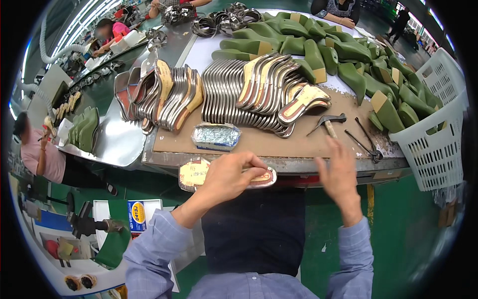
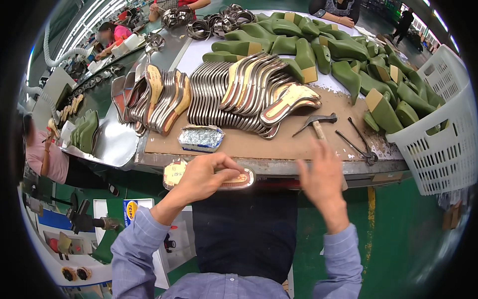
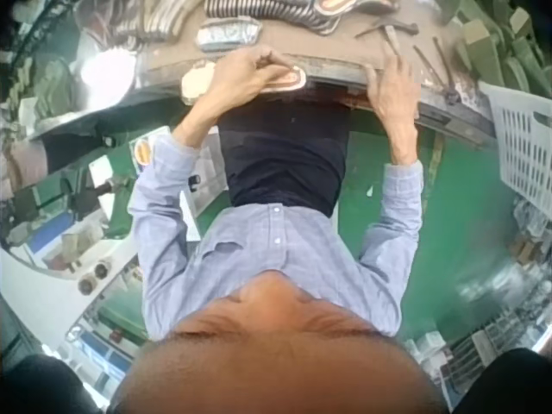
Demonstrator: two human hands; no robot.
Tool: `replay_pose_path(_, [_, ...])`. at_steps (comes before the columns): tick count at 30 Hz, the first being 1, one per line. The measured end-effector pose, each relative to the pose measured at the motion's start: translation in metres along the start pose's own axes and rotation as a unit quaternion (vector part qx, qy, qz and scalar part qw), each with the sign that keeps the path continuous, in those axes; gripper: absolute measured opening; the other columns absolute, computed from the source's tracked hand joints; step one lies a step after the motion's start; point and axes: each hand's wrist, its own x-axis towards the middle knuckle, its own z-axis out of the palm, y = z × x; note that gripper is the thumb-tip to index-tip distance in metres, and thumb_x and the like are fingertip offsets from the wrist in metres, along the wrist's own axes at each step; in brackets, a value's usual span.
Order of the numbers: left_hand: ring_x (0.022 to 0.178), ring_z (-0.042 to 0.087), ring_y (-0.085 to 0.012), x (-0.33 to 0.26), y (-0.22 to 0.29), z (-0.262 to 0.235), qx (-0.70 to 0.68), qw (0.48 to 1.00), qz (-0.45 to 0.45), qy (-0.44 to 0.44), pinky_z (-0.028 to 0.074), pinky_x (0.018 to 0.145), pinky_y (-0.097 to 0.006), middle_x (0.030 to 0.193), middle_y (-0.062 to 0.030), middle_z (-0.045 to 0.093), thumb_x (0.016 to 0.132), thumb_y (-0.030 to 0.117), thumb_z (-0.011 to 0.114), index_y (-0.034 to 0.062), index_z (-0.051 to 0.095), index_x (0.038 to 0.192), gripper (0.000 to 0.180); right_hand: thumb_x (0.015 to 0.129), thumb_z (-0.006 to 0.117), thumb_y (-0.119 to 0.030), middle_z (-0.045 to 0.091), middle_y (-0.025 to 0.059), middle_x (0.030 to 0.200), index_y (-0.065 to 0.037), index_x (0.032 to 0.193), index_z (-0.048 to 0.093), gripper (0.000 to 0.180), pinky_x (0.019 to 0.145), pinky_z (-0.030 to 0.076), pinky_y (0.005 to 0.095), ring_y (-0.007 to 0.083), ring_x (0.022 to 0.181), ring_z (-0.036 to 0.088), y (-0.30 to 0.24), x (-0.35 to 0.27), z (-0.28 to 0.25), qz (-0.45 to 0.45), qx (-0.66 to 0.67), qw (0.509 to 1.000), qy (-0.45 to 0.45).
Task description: The person assembles green slip-on shoes by attaching the sole to the upper using a hammer and nails. They repeatedly pick up a shoe upper, align it with a sole, and hammer nails into the heel area to secure the components. The finished shoes are placed on a nearby table.
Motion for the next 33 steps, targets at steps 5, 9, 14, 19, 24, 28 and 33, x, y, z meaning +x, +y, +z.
replay_pose_path(5, [0.099,0.070,-0.0265,0.007,0.004,0.005,0.115,0.993,-0.007,-0.022,0.051,0.092,-0.038,0.103,-0.0024,0.076,0.087,0.026,0.074,0.0118,0.076,0.094,0.017,0.091,0.062,-0.007,0.057,0.0227,0.122,-0.010,0.141,0.048,0.053,0.088,0.049,0.0497,0.0420,0.101,0.060,0.066,-0.009,0.006,0.133,-0.065,0.966,-0.213])
replay_pose_path(9, [0.098,0.071,-0.0258,0.010,0.009,0.006,0.134,0.989,-0.051,-0.038,0.051,0.091,-0.037,0.106,-0.0029,0.076,0.088,0.028,0.072,0.0120,0.077,0.094,0.018,0.098,0.050,-0.001,0.060,0.0256,0.112,-0.010,0.144,0.046,0.047,0.079,0.052,0.0495,0.0387,0.092,0.064,0.072,-0.026,0.002,0.069,0.100,0.992,-0.025])
replay_pose_path(14, [0.097,0.071,-0.0251,0.008,0.004,0.005,0.146,0.987,-0.055,-0.031,0.052,0.089,-0.037,0.107,-0.0034,0.076,0.088,0.028,0.072,0.0121,0.077,0.096,0.019,0.103,0.048,-0.008,0.046,-0.0025,0.063,-0.006,0.144,0.047,0.041,0.052,0.036,0.0223,0.0037,0.059,0.043,0.009,-0.053,-0.037,0.286,0.413,0.864,-0.029])
replay_pose_path(19, [0.094,0.072,-0.0259,0.004,0.003,0.009,0.136,0.990,0.031,-0.015,0.054,0.083,-0.037,0.106,-0.0034,0.076,0.086,0.024,0.074,0.0136,0.078,0.095,0.014,0.098,0.059,-0.003,0.065,0.0080,0.081,-0.004,0.144,0.049,0.046,0.062,0.049,0.0265,0.0137,0.068,0.061,-0.007,-0.074,-0.061,0.173,0.407,0.894,-0.073])
replay_pose_path(24, [0.085,0.072,-0.0281,-0.001,0.005,0.008,0.129,0.990,0.050,0.003,0.054,0.075,-0.037,0.103,-0.0039,0.076,0.084,0.024,0.076,0.0150,0.079,0.094,0.013,0.092,0.069,-0.002,0.070,0.0207,0.119,-0.002,0.136,0.058,0.046,0.079,0.056,0.0301,0.0257,0.093,0.073,-0.027,-0.060,-0.089,0.061,0.387,0.916,-0.093])
replay_pose_path(28, [0.082,0.072,-0.0284,-0.002,0.004,0.007,0.121,0.991,0.052,0.004,0.053,0.071,-0.037,0.098,-0.0060,0.075,0.084,0.025,0.077,0.0144,0.078,0.095,0.016,0.090,0.071,-0.001,0.072,0.0185,0.105,-0.004,0.135,0.060,0.046,0.071,0.056,0.0310,0.0246,0.079,0.072,-0.040,-0.056,-0.096,-0.008,0.393,0.918,-0.042])
replay_pose_path(33, [0.080,0.070,-0.0293,0.000,0.013,0.003,0.163,0.986,0.012,-0.034,0.051,0.070,-0.039,0.088,-0.0082,0.073,0.083,0.034,0.078,0.0135,0.075,0.099,0.026,0.089,0.072,-0.003,0.066,0.0147,0.081,-0.009,0.137,0.060,0.049,0.059,0.052,0.0336,0.0231,0.063,0.064,-0.051,-0.049,-0.099,-0.030,0.324,0.939,-0.108])
